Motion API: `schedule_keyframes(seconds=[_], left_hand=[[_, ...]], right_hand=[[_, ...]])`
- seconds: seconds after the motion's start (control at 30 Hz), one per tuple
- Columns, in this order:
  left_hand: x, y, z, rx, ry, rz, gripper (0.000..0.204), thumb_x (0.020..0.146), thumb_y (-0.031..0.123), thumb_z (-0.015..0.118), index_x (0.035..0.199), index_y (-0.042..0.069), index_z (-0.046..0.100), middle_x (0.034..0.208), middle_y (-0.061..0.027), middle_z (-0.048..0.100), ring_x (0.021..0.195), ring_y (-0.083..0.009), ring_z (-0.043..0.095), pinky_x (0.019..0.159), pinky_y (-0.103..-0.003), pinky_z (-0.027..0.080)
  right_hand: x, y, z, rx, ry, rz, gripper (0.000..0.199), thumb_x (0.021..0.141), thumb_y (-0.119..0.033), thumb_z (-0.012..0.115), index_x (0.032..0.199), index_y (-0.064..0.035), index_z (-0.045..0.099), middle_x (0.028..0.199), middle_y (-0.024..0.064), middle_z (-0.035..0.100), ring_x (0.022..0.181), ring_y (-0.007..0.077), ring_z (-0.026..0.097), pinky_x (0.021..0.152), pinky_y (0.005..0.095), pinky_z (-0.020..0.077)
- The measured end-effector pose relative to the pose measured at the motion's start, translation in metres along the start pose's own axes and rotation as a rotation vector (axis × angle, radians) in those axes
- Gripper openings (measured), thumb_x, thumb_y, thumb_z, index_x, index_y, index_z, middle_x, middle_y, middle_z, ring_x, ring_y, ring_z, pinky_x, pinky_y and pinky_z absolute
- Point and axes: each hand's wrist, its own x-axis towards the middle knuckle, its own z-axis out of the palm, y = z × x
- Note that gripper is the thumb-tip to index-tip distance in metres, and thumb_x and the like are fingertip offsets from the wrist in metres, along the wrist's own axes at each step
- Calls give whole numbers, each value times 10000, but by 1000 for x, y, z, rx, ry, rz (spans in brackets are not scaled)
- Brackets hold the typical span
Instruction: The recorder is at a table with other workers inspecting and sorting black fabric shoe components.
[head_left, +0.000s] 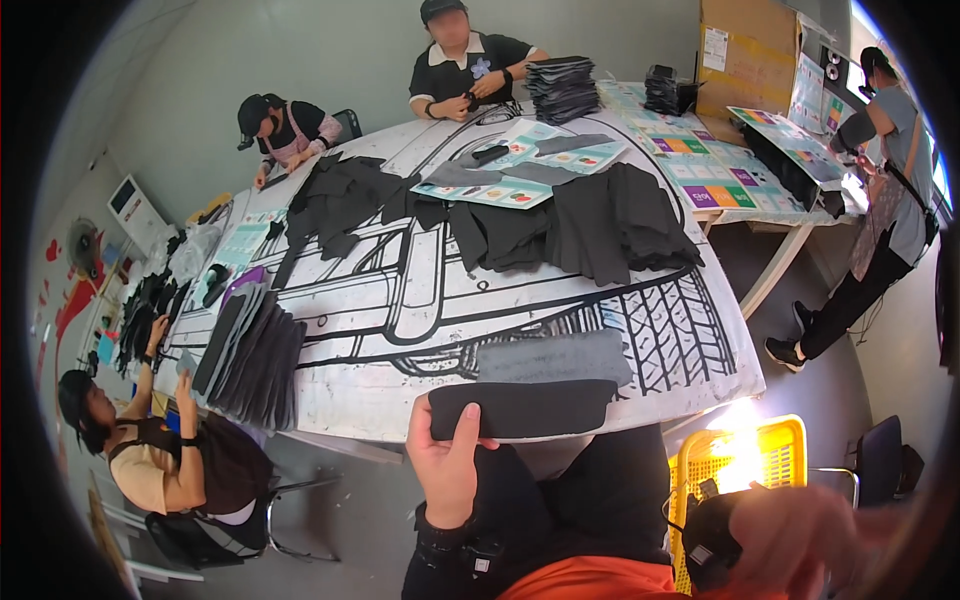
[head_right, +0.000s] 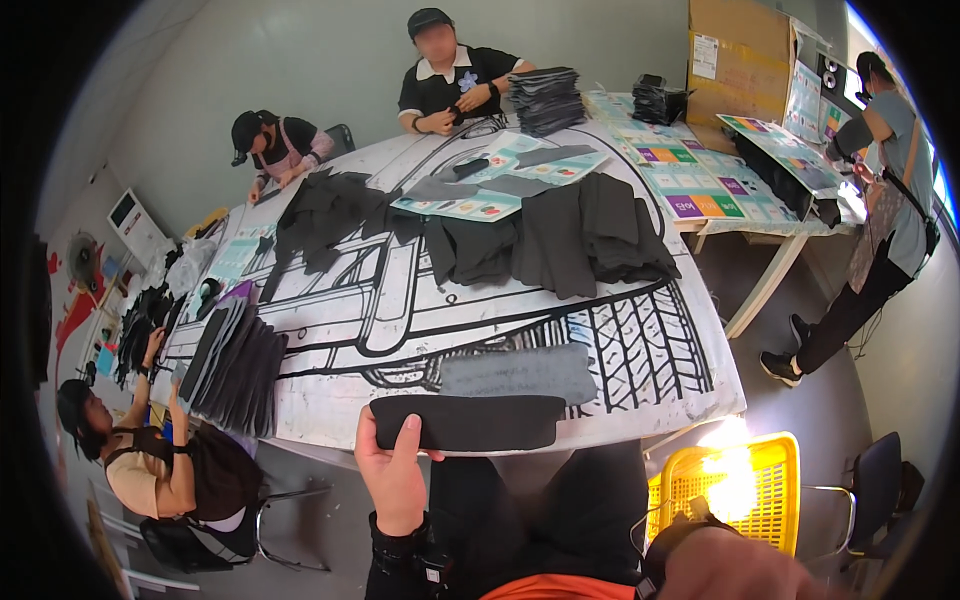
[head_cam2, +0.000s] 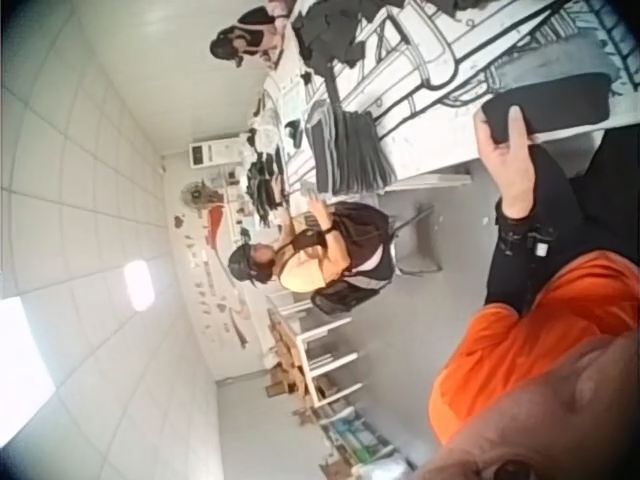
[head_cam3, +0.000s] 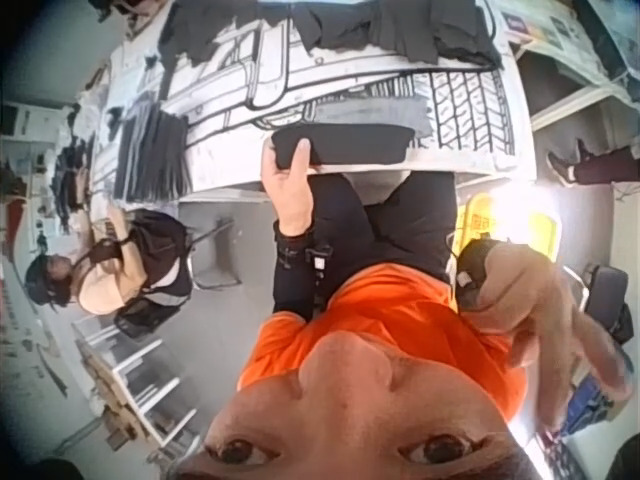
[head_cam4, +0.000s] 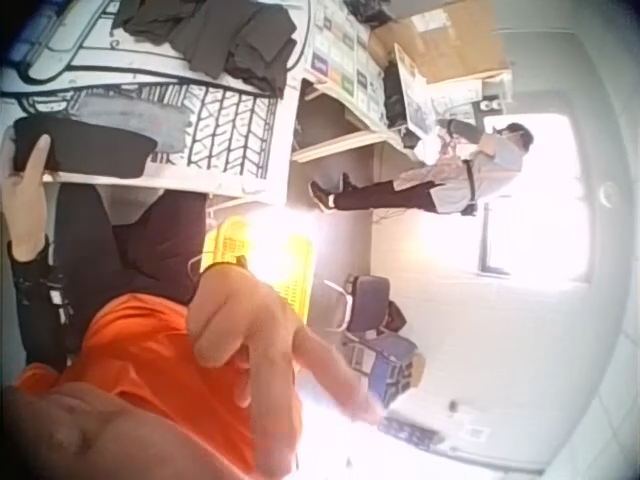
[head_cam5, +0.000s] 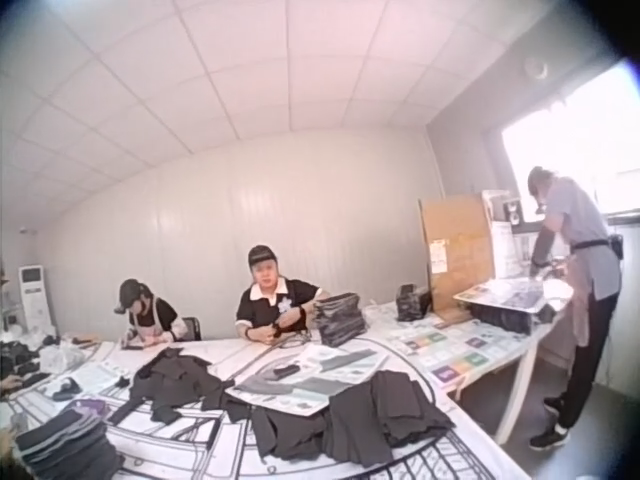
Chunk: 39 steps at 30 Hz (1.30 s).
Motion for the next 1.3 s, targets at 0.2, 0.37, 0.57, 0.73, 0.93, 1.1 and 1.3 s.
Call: schedule_keyframes(seconds=[0.2,0.37,0.57,0.73,0.93,1.1,1.3], left_hand=[[2,-4,6,13,-5,-17,133,994,41,627,1104,37,551,929,-47,682,715,-138,657,546,-287,525],[2,-9,3,-67,-26,-35,117,995,6,628,1088,4,556,938,-79,681,733,-143,661,569,-283,562],[5,-10,9,-175,-22,-58,83,1025,12,550,1104,-4,531,943,-115,679,716,-190,675,572,-316,571],[5,-20,12,-194,-22,-71,86,1039,14,509,1118,-17,507,953,-139,678,712,-211,677,590,-334,575],[-3,-43,4,124,5,-96,129,1059,109,512,1127,12,562,886,-67,665,645,-127,587,547,-273,471],[-13,-52,-29,565,-52,-73,169,1021,85,553,908,-30,601,821,-82,625,698,-147,538,632,-297,427],[-3,-55,-47,721,-141,101,144,941,90,673,880,-25,613,798,-69,563,651,-143,482,572,-272,360]], right_hand=[[-15,-6,-14,436,322,115,230,1066,-116,509,1259,-9,574,853,212,679,541,334,667,401,366,501],[-62,28,-33,192,559,249,308,1123,-316,472,1055,-23,538,744,102,638,492,171,601,445,275,464],[-86,53,-61,-790,766,564,564,1126,-477,347,912,-21,601,786,97,631,597,144,499,592,275,405],[-87,79,-44,-750,839,759,437,957,-304,689,1252,15,642,1021,74,661,903,135,616,765,265,485],[-105,76,-36,-666,937,1360,272,885,31,760,1153,17,717,835,34,663,703,72,636,606,237,518],[-113,73,-42,-871,671,1344,255,918,35,715,1169,-2,740,828,63,674,689,101,666,594,251,548],[-126,75,-43,-926,594,1254,301,876,81,722,1166,3,738,879,109,694,675,149,694,590,242,542]])
